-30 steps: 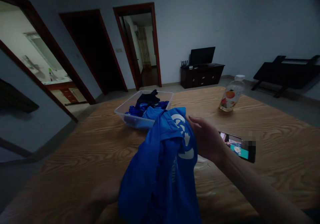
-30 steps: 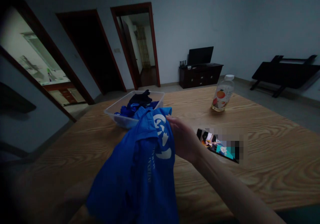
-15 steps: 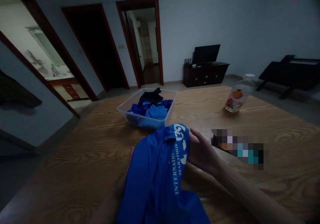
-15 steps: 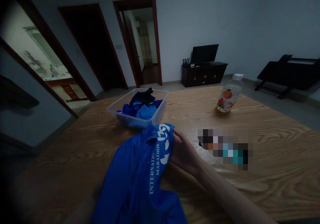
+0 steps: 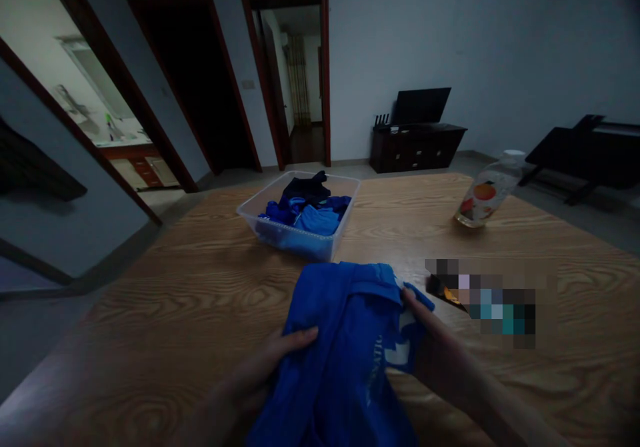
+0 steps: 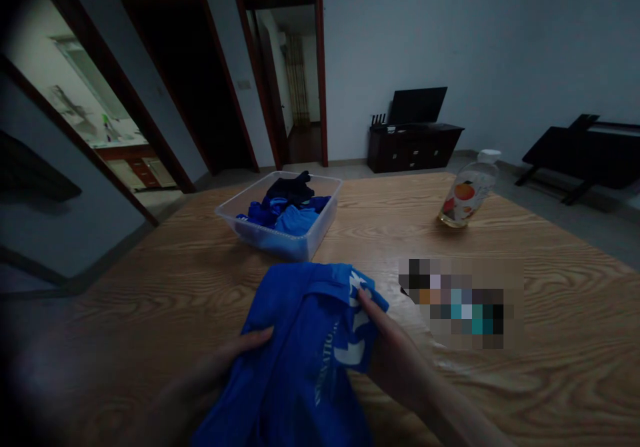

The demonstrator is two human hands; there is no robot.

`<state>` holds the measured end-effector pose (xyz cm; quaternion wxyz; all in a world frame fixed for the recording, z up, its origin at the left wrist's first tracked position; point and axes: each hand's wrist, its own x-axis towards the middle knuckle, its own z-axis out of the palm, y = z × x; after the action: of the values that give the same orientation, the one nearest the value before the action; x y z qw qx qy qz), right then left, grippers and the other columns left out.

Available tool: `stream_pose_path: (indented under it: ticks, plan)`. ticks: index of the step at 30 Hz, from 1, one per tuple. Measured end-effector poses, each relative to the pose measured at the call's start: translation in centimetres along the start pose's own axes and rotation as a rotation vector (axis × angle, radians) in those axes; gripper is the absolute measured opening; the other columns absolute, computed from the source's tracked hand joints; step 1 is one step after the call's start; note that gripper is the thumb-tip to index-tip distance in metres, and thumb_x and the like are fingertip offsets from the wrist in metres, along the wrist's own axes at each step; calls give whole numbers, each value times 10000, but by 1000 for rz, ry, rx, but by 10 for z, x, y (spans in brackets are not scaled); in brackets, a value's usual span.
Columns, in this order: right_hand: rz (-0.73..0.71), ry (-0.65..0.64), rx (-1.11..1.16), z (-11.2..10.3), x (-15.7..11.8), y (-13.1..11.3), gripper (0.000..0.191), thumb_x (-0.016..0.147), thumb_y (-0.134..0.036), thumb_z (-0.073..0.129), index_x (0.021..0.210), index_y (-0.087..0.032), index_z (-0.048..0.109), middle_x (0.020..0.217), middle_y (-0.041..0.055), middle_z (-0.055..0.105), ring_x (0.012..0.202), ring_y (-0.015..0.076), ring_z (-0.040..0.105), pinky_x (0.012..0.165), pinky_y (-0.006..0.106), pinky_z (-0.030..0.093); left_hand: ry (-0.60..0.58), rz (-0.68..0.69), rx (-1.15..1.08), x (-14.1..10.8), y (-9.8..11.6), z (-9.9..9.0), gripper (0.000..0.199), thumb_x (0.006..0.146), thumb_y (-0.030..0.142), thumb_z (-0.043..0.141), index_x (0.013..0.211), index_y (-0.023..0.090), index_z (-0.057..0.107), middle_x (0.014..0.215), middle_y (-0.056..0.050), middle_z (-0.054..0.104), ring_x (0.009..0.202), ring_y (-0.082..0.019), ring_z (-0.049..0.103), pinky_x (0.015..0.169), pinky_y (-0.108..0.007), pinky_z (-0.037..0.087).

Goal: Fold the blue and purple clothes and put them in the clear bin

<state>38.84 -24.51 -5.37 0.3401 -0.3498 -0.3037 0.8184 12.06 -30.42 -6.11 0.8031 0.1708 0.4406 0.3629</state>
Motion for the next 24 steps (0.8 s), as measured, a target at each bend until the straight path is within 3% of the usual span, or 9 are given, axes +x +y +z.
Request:
stream_pose_path:
  ticks: [3, 5, 7, 9, 11, 14, 17, 20, 24]
  plan:
    - [61, -40, 56, 1, 8, 3, 548, 792, -733, 847, 1082, -269, 814, 1114, 56, 849, 1267, 327, 736, 1183, 517, 510, -39, -38, -79, 17, -2, -13, 647, 832, 531, 897, 1288, 91, 767, 1189, -170, 839, 1299, -373, 732, 1208, -473, 526]
    - [55, -52, 31, 1, 16, 3, 568, 806, -747, 828, 1080, -250, 808, 1121, 65, 847, 1247, 328, 744, 1188, 527, 506, -61, -17, -44, 23, -5, -17, 705, 828, 583, 885, 1342, 122, 747, 1266, -158, 819, 1358, -378, 693, 1226, -494, 507]
    - [31, -21, -41, -1, 22, 1, 580, 798, -739, 849, 1089, -241, 797, 1122, 71, 848, 1159, 314, 777, 1155, 519, 537, -32, 112, 95, 23, -6, -14, 786, 779, 519, 948, 1441, 182, 691, 1381, -136, 775, 1390, -378, 669, 1224, -514, 507]
    - [3, 13, -135, -4, 27, -3, 582, 739, -641, 949, 1120, -233, 783, 1132, 70, 848, 1087, 290, 798, 1115, 479, 574, 21, 295, 280, 20, -5, -9, 830, 761, 412, 986, 1493, 217, 648, 1482, -125, 716, 1407, -372, 656, 1227, -518, 503]
    - [24, 29, -179, -8, 30, -3, 605, 743, -531, 988, 1209, -221, 757, 1180, 80, 840, 1091, 280, 804, 1095, 455, 594, 53, 385, 374, 18, -3, -7, 790, 775, 377, 982, 1478, 213, 660, 1507, -120, 698, 1411, -368, 653, 1232, -515, 497]
    - [128, 50, -123, -12, 31, 5, 614, 887, -543, 875, 1363, -205, 688, 1249, 120, 819, 1128, 300, 806, 1083, 490, 608, -40, 260, 201, 22, -4, -11, 599, 926, 535, 824, 1395, 175, 728, 1457, -110, 734, 1429, -340, 641, 1269, -477, 451]
    - [100, 99, -139, -13, 28, 16, 637, 895, -530, 874, 1397, -203, 658, 1282, 127, 808, 1151, 307, 801, 1080, 488, 613, -134, 68, 22, 28, -6, -16, 549, 1003, 557, 712, 1310, 106, 771, 1356, -142, 785, 1382, -332, 680, 1276, -459, 440]
    - [45, 79, -187, -10, 19, 22, 667, 868, -491, 910, 1404, -195, 645, 1297, 125, 804, 1192, 319, 786, 1088, 480, 608, -72, 68, 41, 27, -4, -10, 481, 971, 430, 784, 1323, 102, 758, 1256, -154, 823, 1242, -338, 766, 1214, -490, 510]
    - [98, 50, -202, 1, 8, 13, 669, 859, -465, 921, 1402, -194, 640, 1232, 124, 823, 1158, 318, 798, 1041, 466, 628, -84, 102, 111, 21, 8, 5, 556, 946, 412, 822, 1418, 147, 697, 1262, -154, 821, 1169, -332, 797, 1133, -505, 575]
